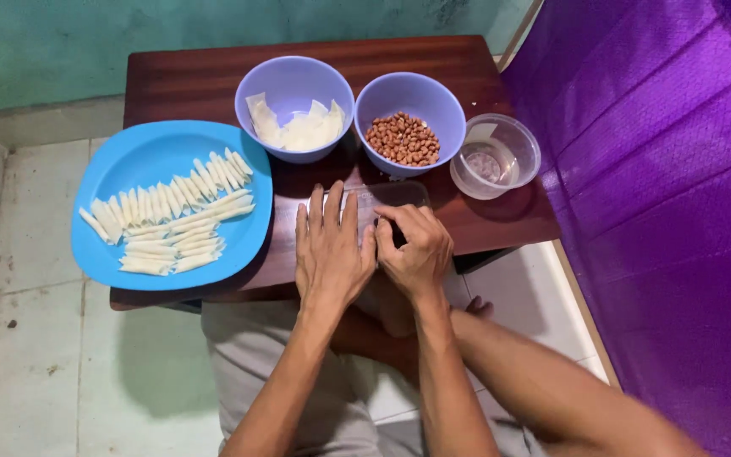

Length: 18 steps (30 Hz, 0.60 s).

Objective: Wrapping individual peanuts in small squares of dough or paper to prepare snacks.

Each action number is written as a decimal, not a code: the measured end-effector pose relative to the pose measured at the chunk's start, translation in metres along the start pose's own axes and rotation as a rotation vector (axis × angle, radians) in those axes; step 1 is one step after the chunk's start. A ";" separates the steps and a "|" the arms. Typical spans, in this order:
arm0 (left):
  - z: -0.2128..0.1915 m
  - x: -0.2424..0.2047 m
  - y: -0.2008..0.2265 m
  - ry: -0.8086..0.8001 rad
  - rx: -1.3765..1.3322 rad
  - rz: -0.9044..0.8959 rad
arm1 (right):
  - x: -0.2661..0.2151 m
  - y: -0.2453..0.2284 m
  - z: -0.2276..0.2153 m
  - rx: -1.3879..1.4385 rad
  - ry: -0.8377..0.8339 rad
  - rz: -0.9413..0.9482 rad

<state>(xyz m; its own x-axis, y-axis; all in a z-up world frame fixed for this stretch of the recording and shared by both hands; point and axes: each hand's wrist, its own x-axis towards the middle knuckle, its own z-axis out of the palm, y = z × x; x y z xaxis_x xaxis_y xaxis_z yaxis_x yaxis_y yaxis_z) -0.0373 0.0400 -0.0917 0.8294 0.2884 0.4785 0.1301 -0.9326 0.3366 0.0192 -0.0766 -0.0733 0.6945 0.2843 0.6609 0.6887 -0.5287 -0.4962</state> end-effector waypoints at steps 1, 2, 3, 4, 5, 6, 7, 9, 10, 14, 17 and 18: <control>-0.001 0.000 0.001 0.004 0.000 0.003 | -0.001 0.001 0.000 -0.001 0.004 -0.002; -0.001 0.000 0.001 0.002 0.001 0.003 | -0.001 0.002 0.000 -0.002 0.001 0.004; -0.002 0.001 0.001 0.001 0.003 0.003 | -0.001 0.003 0.000 -0.003 -0.001 0.009; -0.003 0.003 0.001 0.007 0.005 0.011 | 0.001 0.002 0.000 -0.002 0.009 0.007; -0.003 0.004 0.001 -0.004 0.011 0.011 | 0.002 0.002 0.000 0.012 0.002 0.020; -0.004 0.000 0.002 -0.028 0.012 0.006 | -0.002 0.001 -0.003 0.022 -0.015 0.042; -0.004 0.001 0.002 -0.035 0.011 0.010 | -0.001 0.002 -0.002 0.020 -0.014 0.050; -0.006 0.002 0.002 -0.043 -0.010 0.002 | 0.000 0.001 -0.001 0.045 -0.029 0.067; -0.005 0.002 0.001 -0.039 -0.009 0.005 | 0.001 0.000 -0.001 0.046 -0.025 0.065; -0.006 0.002 0.001 -0.028 -0.024 0.005 | 0.003 -0.002 -0.003 0.051 -0.045 0.114; -0.010 0.004 0.004 -0.024 -0.034 0.004 | 0.006 -0.001 -0.005 0.047 -0.078 0.121; -0.011 0.007 0.003 -0.027 -0.043 0.000 | 0.010 -0.001 -0.004 0.050 -0.096 0.117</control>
<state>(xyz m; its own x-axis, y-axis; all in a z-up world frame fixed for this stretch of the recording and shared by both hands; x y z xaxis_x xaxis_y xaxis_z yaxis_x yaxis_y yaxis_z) -0.0372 0.0413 -0.0779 0.8436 0.2820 0.4569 0.1069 -0.9221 0.3718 0.0245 -0.0769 -0.0641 0.7855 0.2996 0.5415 0.6099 -0.5232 -0.5952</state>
